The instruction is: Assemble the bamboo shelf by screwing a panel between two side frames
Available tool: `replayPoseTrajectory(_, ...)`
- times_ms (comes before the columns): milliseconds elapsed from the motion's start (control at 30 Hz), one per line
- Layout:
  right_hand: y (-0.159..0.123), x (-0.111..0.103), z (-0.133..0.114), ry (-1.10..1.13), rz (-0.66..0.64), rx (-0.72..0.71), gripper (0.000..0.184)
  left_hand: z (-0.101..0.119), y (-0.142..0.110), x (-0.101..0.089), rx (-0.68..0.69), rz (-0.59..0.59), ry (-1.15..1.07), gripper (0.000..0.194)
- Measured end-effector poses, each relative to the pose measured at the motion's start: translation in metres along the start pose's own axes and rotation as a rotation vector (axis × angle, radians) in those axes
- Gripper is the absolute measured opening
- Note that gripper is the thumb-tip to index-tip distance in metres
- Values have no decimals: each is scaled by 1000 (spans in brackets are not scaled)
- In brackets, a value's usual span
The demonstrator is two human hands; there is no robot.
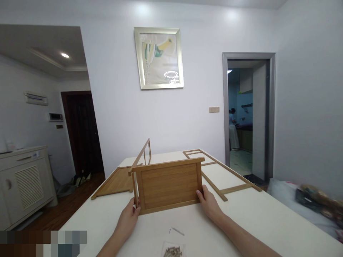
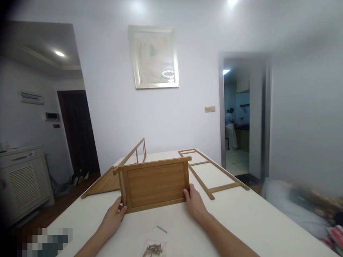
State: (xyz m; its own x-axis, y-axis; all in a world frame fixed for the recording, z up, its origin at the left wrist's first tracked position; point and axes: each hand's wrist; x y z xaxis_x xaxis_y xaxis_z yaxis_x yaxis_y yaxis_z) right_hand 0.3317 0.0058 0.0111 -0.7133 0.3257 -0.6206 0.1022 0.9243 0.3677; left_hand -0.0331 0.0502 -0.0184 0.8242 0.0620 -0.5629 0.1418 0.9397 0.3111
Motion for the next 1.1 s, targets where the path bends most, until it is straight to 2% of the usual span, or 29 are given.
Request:
replayPoseTrajectory(167,-1,0,-1,-8,-5,13,13,5,-5,-2,-11,-48,-92,56)
replayPoseTrajectory(400,-4,0,-4,-17,-26,37,10,-5,1,-1,-22,-16,0,50)
replayPoseTrajectory(567,-7,0,-6,-24,-48,35,9,-12,5,-2,-77,-10,39,47)
replayPoseTrajectory(800,-15,0,-9,-81,-61,11,15,-17,6,-1,-106,13,108,46)
replayPoseTrajectory(933,-12,-22,2,-174,-57,-38,26,-27,9,0,-113,14,127,46)
replayPoseTrajectory(1000,-6,-44,16,-241,-2,-13,30,-35,11,0,-113,6,113,48)
replayPoseTrajectory(1100,5,-87,48,-368,138,118,33,-45,16,1,-83,29,96,47)
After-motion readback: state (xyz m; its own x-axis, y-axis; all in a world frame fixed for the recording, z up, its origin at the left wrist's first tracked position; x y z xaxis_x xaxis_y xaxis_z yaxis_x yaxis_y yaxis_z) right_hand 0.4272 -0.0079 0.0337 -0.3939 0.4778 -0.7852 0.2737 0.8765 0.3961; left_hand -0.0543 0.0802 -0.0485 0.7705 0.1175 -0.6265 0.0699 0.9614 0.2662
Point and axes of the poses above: each hand's wrist, its own y-axis towards the middle knuckle, its own x-axis out of the palm, z = x × y, and after that the axes turned 8 degrees about -z, right-handed
